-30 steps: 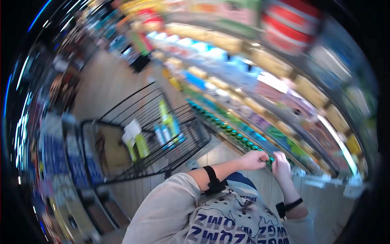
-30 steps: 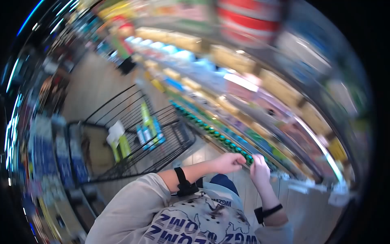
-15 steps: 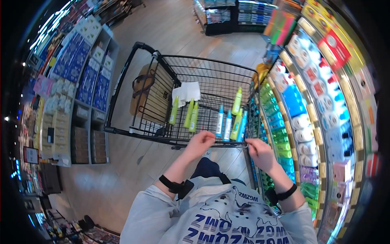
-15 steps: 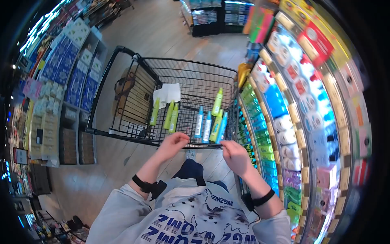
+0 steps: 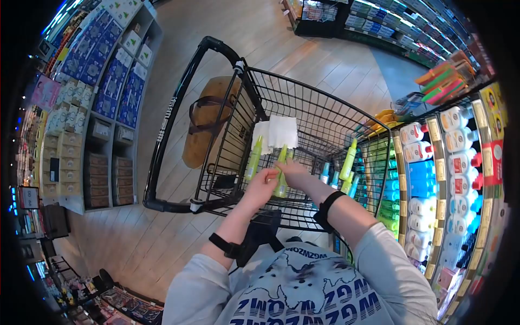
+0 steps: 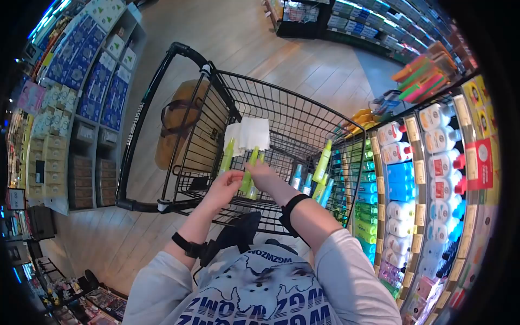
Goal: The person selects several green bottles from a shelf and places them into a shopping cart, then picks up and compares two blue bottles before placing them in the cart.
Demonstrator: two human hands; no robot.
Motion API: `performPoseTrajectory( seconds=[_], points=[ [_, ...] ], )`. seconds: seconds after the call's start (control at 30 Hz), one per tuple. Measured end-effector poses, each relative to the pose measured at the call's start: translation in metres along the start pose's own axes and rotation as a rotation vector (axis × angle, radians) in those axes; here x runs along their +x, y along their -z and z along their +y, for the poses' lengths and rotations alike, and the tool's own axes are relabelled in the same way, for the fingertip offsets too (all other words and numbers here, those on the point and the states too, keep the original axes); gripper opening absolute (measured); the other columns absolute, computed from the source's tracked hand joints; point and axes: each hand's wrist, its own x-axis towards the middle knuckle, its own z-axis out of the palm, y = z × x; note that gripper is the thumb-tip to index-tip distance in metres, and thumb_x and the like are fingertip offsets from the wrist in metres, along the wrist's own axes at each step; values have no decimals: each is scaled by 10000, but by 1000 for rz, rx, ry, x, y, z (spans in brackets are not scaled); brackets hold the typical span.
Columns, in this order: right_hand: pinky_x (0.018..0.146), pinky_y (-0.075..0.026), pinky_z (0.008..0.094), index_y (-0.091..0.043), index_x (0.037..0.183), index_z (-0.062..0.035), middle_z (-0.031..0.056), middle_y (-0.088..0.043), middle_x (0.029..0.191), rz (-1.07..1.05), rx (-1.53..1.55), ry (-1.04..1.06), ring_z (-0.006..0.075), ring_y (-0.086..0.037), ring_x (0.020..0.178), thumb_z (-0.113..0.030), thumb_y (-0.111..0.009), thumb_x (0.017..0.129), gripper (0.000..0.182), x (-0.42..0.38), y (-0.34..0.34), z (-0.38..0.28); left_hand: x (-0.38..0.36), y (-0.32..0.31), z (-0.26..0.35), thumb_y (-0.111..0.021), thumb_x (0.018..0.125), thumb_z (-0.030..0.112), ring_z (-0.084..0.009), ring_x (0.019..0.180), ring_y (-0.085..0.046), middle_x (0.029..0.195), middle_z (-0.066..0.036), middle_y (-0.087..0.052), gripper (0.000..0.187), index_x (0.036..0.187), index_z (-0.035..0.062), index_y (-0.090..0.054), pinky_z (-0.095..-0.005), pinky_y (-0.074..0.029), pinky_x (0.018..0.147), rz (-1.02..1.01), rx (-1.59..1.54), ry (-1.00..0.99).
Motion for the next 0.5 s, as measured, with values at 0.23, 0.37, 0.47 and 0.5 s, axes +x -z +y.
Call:
performPoseTrajectory(
  seconds=[0.23, 0.37, 0.47, 0.5],
  points=[
    [1016, -284, 462, -620, 925, -185, 30, -538, 1060, 314, -538, 398, 229, -486, 1102, -172, -558, 780, 158, 40, -34, 18, 1, 13, -7, -570, 847, 96, -139, 998, -547, 1122, -78, -584, 326, 1167, 34, -557, -258, -425, 872, 43, -9, 119],
    [1069, -220, 514, -616, 932, -188, 14, -552, 1028, 252, -538, 443, 210, -491, 1100, -178, -532, 813, 146, 32, -45, 30, 2, 7, -7, -570, 848, 99, -130, 968, -547, 1119, -76, -589, 329, 1171, 36, -556, -255, -429, 851, 29, 36, 104],
    [1077, -190, 559, -611, 971, -188, 8, -567, 991, 35, -542, 312, 205, -541, 1036, -178, -499, 857, 160, 25, -45, 39, 0, 2, -10, -570, 835, 94, -126, 884, -550, 1068, -70, -600, 326, 1155, 33, -561, -259, -446, 809, 38, 71, 78],
    [1077, -190, 559, -611, 971, -188, 8, -567, 991, 50, -538, 306, 205, -541, 1036, -178, -499, 857, 160, 23, -45, 44, 1, 1, -12, -572, 820, 89, -125, 815, -552, 1023, -64, -610, 322, 1136, 30, -568, -265, -461, 779, 42, 85, 61]
  ],
)
